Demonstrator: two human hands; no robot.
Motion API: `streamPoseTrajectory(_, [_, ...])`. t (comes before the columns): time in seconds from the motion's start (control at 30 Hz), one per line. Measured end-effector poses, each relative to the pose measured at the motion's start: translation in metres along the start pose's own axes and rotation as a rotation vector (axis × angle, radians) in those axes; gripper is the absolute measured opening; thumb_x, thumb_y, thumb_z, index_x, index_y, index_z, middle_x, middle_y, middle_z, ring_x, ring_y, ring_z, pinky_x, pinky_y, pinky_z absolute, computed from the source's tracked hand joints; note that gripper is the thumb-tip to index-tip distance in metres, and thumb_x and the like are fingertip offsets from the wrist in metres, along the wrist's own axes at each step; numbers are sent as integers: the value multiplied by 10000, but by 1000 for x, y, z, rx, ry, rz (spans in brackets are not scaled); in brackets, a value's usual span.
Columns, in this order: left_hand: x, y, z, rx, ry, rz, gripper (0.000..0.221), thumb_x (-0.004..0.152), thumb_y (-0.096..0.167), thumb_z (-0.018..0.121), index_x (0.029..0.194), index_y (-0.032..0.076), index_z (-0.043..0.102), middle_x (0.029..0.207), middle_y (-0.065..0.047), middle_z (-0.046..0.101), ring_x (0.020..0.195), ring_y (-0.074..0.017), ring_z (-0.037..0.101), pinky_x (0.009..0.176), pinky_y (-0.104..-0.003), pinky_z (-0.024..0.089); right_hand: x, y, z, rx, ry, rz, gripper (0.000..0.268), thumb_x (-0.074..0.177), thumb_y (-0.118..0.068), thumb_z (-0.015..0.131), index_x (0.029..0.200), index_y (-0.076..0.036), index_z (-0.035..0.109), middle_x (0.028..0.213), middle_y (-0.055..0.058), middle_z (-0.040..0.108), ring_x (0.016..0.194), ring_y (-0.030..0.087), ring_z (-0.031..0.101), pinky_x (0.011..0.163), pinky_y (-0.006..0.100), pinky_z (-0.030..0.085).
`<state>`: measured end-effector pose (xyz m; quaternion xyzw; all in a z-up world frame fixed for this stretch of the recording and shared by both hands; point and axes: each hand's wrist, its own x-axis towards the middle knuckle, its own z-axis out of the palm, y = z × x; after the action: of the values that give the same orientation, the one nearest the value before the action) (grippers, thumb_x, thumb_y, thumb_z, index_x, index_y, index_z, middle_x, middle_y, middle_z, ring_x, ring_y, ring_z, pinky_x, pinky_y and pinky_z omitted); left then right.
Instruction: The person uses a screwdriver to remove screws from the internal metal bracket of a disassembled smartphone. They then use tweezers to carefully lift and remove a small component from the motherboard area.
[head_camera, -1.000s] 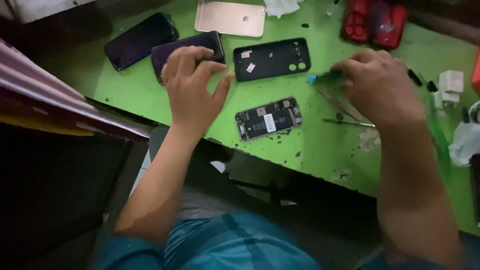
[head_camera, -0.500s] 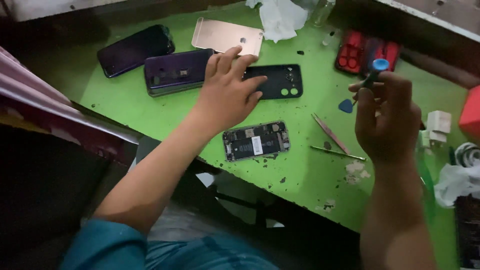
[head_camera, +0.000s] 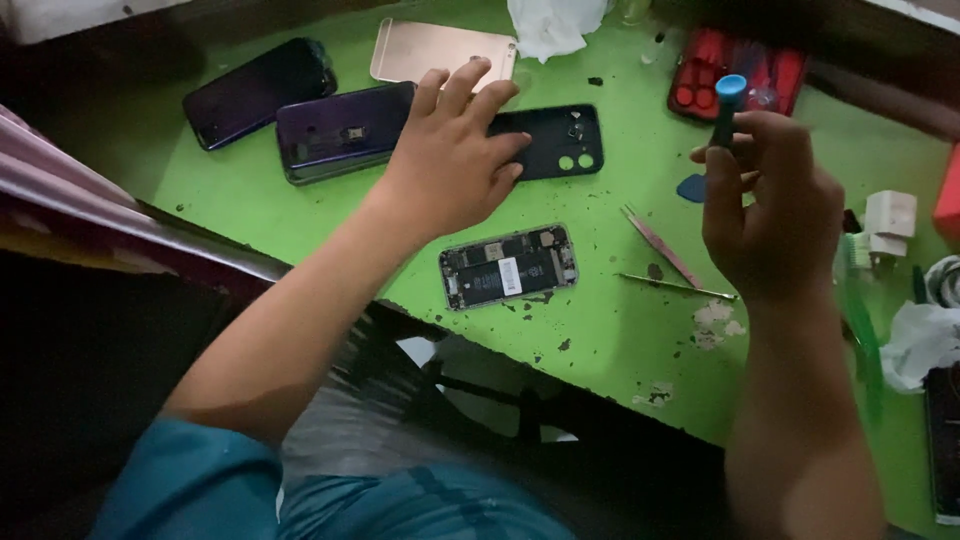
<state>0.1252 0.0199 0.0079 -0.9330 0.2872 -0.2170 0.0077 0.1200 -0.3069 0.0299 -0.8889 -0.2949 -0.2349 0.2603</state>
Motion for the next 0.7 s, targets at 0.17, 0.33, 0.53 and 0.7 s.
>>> streamPoseTrajectory(0.17, [16,-12,12,-40,97,-17,145,879,355,783,977,251,802,1242,-23,643,1214,-321,504,955,-496,360,-1,2,2,10,21,-12,148,1212,48,584,1308,49,472,1035,235,777,857,377,782,664,420,615])
streamPoseTrajectory(0.33, [22,-19,24,5,187,25,67,802,247,830,802,305,797,1038,91,706,1061,-240,571,838,-406,400,-2,3,2,26,28,-24,134,1232,38,571,1321,47,471,1050,243,774,890,379,786,680,422,611])
streamPoseTrajectory(0.53, [22,-16,23,18,178,31,54,822,312,864,795,293,822,1020,81,745,1058,-255,579,829,-427,407,-2,2,2,8,17,-26,138,1236,28,577,1316,56,468,1042,249,772,885,394,786,688,435,621])
streamPoseTrajectory(0.7, [18,-16,22,3,215,43,90,901,250,801,827,295,825,1034,80,731,1062,-256,571,829,-428,389,-2,4,3,28,13,-32,143,1233,43,569,1328,48,462,1042,246,766,854,372,773,648,405,599])
